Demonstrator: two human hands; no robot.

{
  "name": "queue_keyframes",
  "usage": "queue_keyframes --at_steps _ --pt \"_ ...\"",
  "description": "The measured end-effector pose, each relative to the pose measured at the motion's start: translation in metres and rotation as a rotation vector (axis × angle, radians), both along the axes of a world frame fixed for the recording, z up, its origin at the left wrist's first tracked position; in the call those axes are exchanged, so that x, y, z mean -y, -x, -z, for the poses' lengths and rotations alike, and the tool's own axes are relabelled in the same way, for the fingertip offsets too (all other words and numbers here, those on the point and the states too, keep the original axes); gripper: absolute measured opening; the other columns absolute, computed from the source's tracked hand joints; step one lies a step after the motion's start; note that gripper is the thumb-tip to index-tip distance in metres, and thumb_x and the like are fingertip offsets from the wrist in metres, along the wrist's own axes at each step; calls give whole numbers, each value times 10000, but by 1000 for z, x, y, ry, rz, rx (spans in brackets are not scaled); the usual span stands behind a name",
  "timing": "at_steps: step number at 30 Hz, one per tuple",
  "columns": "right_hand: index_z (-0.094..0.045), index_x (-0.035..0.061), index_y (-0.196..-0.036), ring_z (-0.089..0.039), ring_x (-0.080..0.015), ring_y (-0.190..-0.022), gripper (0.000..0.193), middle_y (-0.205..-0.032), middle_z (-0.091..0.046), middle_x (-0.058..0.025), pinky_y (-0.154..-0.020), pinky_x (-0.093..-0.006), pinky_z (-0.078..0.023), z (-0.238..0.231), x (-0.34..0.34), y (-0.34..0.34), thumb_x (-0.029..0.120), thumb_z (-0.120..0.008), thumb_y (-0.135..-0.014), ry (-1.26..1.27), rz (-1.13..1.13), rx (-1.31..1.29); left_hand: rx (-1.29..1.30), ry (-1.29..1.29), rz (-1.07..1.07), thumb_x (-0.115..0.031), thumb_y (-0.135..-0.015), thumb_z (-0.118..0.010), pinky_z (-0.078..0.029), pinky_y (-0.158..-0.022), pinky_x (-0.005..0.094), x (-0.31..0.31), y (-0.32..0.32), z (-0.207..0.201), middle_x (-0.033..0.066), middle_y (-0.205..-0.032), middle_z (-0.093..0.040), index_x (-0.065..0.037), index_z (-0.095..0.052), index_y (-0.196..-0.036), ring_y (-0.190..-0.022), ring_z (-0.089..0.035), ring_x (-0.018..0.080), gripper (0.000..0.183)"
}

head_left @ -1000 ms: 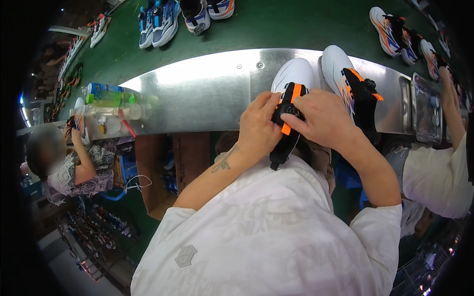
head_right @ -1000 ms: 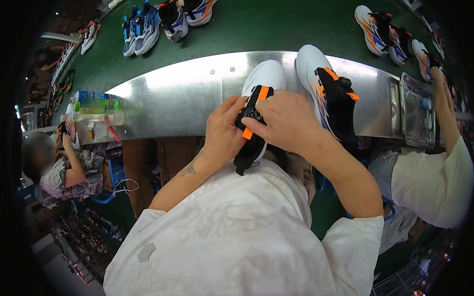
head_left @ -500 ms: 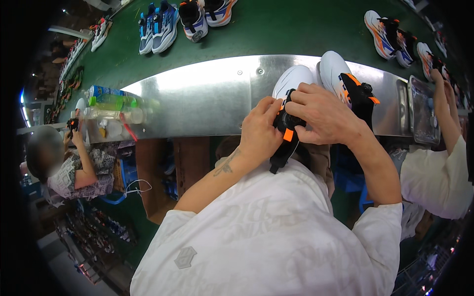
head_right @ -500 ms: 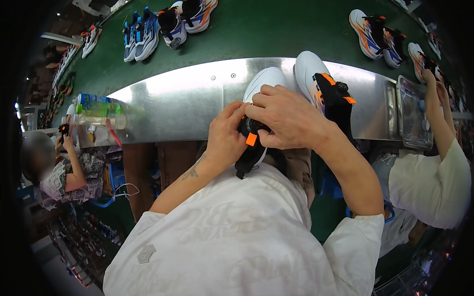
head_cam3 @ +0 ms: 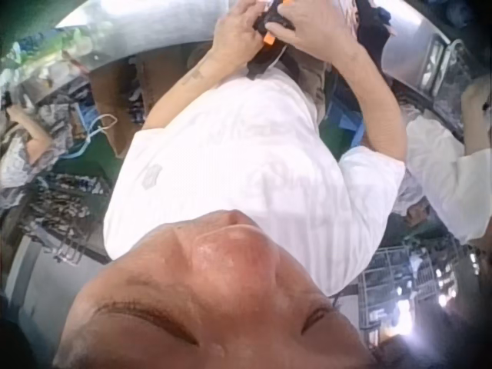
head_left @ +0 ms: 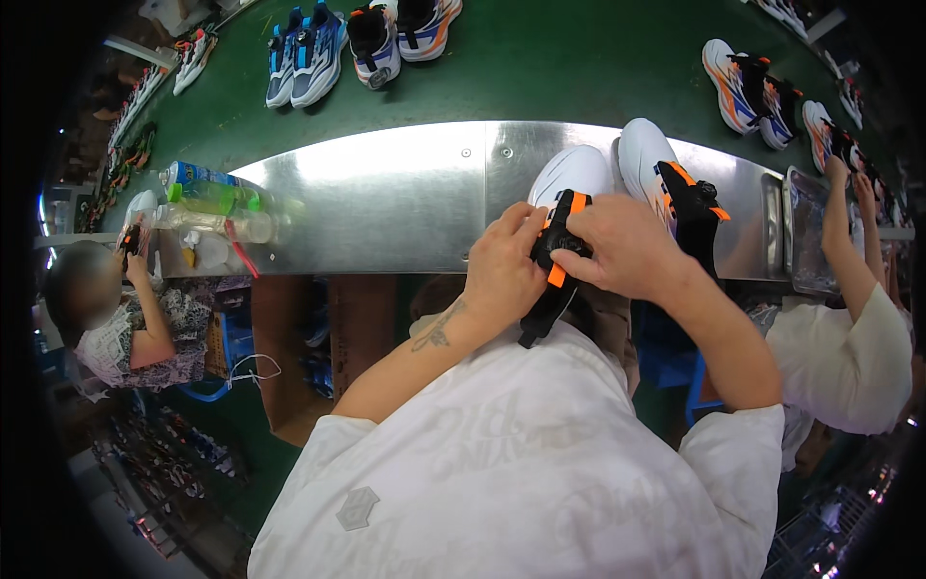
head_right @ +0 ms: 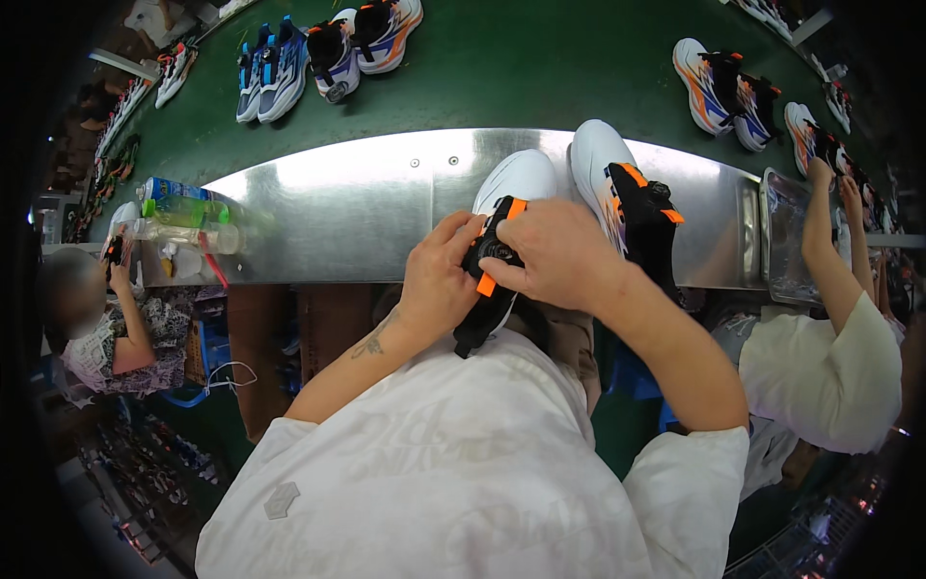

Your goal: The person repeatedly picks up white sneakers with orange accents from a conveyor belt and secures the heel straps by hand. They place each finished pair back onto the belt and continue the same process with additional pairs throughout the clip.

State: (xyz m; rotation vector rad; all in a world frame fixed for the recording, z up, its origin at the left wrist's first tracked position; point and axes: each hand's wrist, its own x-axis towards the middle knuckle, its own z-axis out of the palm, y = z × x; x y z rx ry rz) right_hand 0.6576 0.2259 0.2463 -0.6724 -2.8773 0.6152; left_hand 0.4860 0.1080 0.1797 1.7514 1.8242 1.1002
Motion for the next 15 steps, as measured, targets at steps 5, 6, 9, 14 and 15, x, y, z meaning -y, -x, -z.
queue_keyframes --at_steps 5,6,9,14,15 --pt "-650 0 -665 -633 -388 -582 542 -611 -629 -182 -559 -483 -479 5 29 4 445 -751 -956 79 311 -13 -6 -46 3 65 -770 -681 -592 -824 475 0 0 0 182 -1204 -682 34 -687 -1280 -989 -704 415 510" --pt "-655 -2 -664 -634 -389 -579 545 -609 -629 -181 -558 -483 -481 7 33 6 449 -753 -954 97 361 -16 -14 -43 4 65 -769 -682 -592 -817 474 0 0 0 182 -1196 -685 34 -688 -1279 -986 -705 414 511" --pt "-689 29 -661 -651 -349 -534 586 -583 -641 -160 -514 -455 -498 19 40 9 535 -718 -955 83 454 -39 -32 -39 6 57 -769 -692 -594 -800 469 0 1 1 181 -1176 -691 33 -689 -1278 -976 -708 412 509" --pt "-703 43 -662 -662 -341 -558 603 -596 -659 -150 -576 -457 -503 12 40 13 555 -686 -979 -9 389 56 -67 -59 3 -59 -814 -769 -612 -800 454 0 2 2 187 -1195 -726 9 -710 -1276 -950 -734 410 471" --pt "-683 32 -661 -657 -358 -580 596 -614 -658 -163 -600 -472 -496 9 34 12 534 -692 -982 -29 332 74 -66 -63 6 -52 -812 -764 -612 -799 454 -1 2 1 189 -1190 -728 10 -712 -1270 -944 -734 412 465"
